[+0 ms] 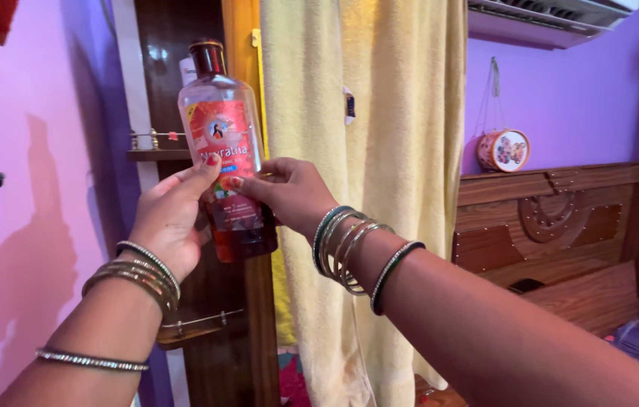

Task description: The person wipes a wooden dresser with a cloth, then picks up a bottle of baby powder and a bottle of hair oil from a bed. They wipe each bottle with the cloth and place them on a shelf inside a wooden cabinet.

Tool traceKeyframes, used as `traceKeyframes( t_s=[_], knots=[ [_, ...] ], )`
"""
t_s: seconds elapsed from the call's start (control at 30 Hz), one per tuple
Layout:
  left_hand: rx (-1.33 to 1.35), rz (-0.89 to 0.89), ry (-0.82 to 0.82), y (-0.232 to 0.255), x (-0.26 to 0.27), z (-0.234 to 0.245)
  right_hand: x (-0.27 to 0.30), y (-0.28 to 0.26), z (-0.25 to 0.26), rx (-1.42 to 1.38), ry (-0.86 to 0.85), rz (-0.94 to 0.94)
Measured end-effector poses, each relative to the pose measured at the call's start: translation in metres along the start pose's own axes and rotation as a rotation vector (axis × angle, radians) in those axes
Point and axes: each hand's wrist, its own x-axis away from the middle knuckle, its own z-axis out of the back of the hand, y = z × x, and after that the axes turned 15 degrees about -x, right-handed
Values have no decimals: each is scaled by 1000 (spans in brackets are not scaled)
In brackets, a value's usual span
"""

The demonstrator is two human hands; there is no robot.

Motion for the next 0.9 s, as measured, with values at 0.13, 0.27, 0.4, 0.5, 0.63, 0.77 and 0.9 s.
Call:
traceKeyframes(
  t_s=[0.13,0.27,0.4,0.5,0.63,0.77,0.9],
  knots=[
    [-30,1,37,9,-9,7,-11,-4,-9,-7,-10,-6],
    [-64,16,81,15,-17,12,-18,-9,-16,26,-10,-59],
    [-37,-72,57,19,-32,19,-28,-10,-17,40,-81,-178],
    [-43,-67,73,22,-47,20,-43,-8,-18,86,-89,-188],
    [-40,-92,122,26,-66,21,-70,-2,-19,61,-106,-151],
    [-66,-112,143,27,-85,24,-100,8,-17,98,-102,-110],
    [-270,-99,177,30,-100,28,-128,17,-21,36,-87,-86]
  ],
)
